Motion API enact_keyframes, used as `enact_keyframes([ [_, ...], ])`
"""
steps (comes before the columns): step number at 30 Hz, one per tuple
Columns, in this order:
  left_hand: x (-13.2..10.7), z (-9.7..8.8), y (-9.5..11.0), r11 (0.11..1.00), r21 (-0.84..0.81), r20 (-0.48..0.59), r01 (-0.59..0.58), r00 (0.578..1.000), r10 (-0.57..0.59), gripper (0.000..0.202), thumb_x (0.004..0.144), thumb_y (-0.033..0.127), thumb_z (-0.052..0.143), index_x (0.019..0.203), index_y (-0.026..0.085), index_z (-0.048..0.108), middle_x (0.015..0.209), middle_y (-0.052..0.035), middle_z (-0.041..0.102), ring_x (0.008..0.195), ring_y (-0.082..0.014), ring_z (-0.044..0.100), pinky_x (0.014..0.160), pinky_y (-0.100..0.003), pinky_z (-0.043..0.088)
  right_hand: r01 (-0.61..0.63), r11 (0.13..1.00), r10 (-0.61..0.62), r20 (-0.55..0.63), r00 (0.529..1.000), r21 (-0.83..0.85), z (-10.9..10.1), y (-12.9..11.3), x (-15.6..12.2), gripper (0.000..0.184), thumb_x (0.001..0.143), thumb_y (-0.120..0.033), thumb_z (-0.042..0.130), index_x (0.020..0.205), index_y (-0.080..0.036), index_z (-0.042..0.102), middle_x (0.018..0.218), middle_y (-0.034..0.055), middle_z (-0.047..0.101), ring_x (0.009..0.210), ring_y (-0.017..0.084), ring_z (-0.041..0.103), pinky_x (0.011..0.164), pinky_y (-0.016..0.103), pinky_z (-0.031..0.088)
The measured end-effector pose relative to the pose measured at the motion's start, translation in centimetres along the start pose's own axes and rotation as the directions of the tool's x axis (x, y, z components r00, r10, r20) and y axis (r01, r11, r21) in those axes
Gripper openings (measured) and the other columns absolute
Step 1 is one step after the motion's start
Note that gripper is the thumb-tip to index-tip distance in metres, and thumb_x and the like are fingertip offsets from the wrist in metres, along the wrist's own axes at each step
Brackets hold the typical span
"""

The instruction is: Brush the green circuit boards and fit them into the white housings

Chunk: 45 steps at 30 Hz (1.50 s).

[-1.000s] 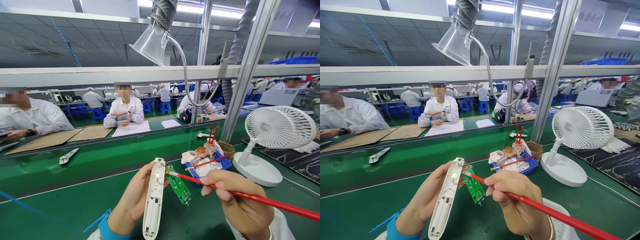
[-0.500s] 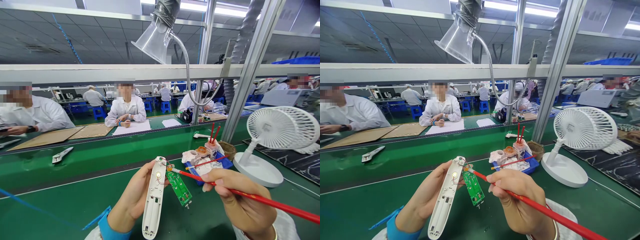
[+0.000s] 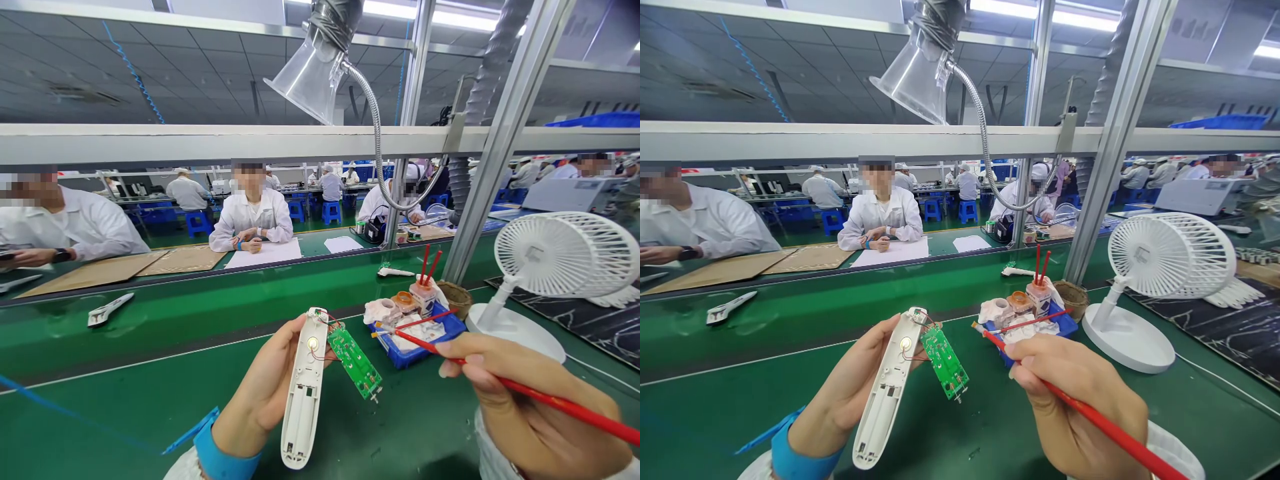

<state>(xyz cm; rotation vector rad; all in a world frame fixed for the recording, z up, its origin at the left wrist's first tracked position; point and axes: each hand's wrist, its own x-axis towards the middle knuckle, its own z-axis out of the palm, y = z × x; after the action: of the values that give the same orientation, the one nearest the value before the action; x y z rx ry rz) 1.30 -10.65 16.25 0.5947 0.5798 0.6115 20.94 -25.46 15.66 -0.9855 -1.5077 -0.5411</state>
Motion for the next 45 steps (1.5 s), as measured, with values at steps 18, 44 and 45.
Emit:
enact_keyframes([
  [18,6.1,-2.2,1.7,0.996,-0.045,-0.048,-0.077,0.996,0.075,0.02,0.087,0.018,0.046,0.08,0.008,0.062,0.071,-0.0063,0.067,0.063,-0.0163,0.064,0.072,-0.034,0.056,-0.366,0.924,0.384,-0.276,0.881,0.114,-0.1,2.5,-7.0,0.009,0.078,-0.011,0.063,0.085,-0.017,0.063,0.084,0.007,0.068,0.061,0.02,0.065,0.051,0.034,0.055],
  [44,9.9,-2.6,3.5,0.992,0.051,-0.034,-0.112,0.993,0.114,0.022,0.088,0.021,0.044,0.09,0.008,0.062,0.073,-0.0082,0.068,0.065,-0.0189,0.066,0.068,-0.034,0.057,-0.806,0.151,0.984,-0.007,0.179,0.572,1.9,13.9,-10.3,0.028,0.058,-0.029,0.081,0.07,-0.019,0.058,0.064,0.002,0.064,0.063,0.02,0.066,0.055,0.029,0.06],
  [45,10.1,-2.6,3.7,0.991,0.054,-0.049,-0.122,0.991,0.124,0.022,0.088,0.021,0.044,0.088,0.008,0.062,0.073,-0.0082,0.068,0.065,-0.0189,0.066,0.068,-0.035,0.056,-0.801,0.136,0.987,-0.01,0.16,0.583,2.0,13.9,-10.3,0.031,0.055,-0.029,0.083,0.069,-0.018,0.057,0.063,0.0026,0.064,0.062,0.019,0.066,0.055,0.026,0.06],
])
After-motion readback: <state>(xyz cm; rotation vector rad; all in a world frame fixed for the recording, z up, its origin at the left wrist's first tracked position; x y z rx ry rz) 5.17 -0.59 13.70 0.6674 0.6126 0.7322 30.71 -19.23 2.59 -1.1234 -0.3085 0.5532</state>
